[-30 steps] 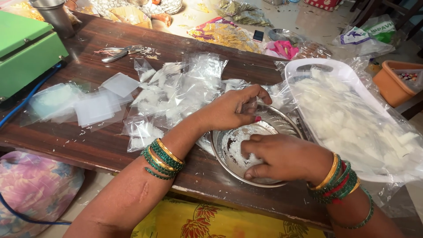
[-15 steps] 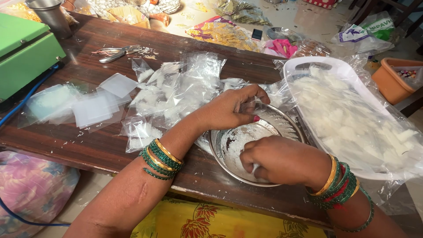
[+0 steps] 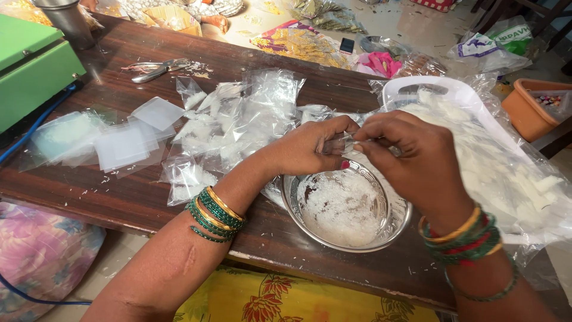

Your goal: The person packages white powder into individual plastic bags by holding each bag open with one hand, scooping powder from a bowl into it with the other hand, then sealing the filled bag with both hands before setting it aside.

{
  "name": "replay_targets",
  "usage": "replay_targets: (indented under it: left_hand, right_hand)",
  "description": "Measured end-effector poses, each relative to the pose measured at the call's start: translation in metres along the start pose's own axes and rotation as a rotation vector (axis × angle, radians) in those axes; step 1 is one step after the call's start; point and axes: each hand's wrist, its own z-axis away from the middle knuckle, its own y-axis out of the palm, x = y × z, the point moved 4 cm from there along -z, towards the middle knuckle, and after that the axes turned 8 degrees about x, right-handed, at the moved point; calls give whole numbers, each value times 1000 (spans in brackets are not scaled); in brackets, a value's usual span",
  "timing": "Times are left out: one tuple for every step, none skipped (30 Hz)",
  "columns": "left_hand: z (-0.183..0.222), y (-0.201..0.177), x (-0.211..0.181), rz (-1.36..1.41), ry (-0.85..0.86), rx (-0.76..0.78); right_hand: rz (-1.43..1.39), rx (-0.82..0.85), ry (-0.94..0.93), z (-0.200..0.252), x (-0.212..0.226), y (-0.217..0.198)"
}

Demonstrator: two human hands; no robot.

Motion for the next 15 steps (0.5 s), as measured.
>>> replay_targets:
  left_hand:
    - [0,0,0,1,1,2]
    - [1,-1,0,-21,2,-2]
    - [1,-2,-1,-43,4,-5]
    - [1,-2,0,-43,4,-6]
    - [2,-2,0,-62,13,-13]
    - [2,-2,0,-80,22,-21]
    - [1,-3,2,-81,22,-22]
    - [1,-3,3,-88,42,-27]
    - [1,-4,4,-95,61,-32]
    - [0,-4,5,-95,61,-34]
    - [0,-4,5,-58,85,-24]
    - [0,-3,5,-21,109,-13]
    - [-1,-3,6,-21,109,-13]
    - [-1,-3,7,55,124,-2]
    - [-2,-3,8,130,140,9]
  right_hand:
    - [1,-1,1,0,1,3]
    - [65,-26,-62,0,5,5]
    - [130,-50,-126,-1,9,7]
    - [131,-50,-127,0,11,8]
    - [172,-45,-136,0,14,10]
    - [213,-39,-146,0,17,12]
    - [214,-39,-147,0,18,12]
    - [239,-45,-186,0,21,12]
    - [265,-50,-225,0,24,12]
    - [264,-49,-226,0,25,11]
    - [263,-60,-228,1,25,11]
    - [262,-71,-228,2,26,10]
    - [261,-70,-228,3,24,9]
    - [261,-123,-127,5,19,5]
    - [260,-175,-26,6,14,1]
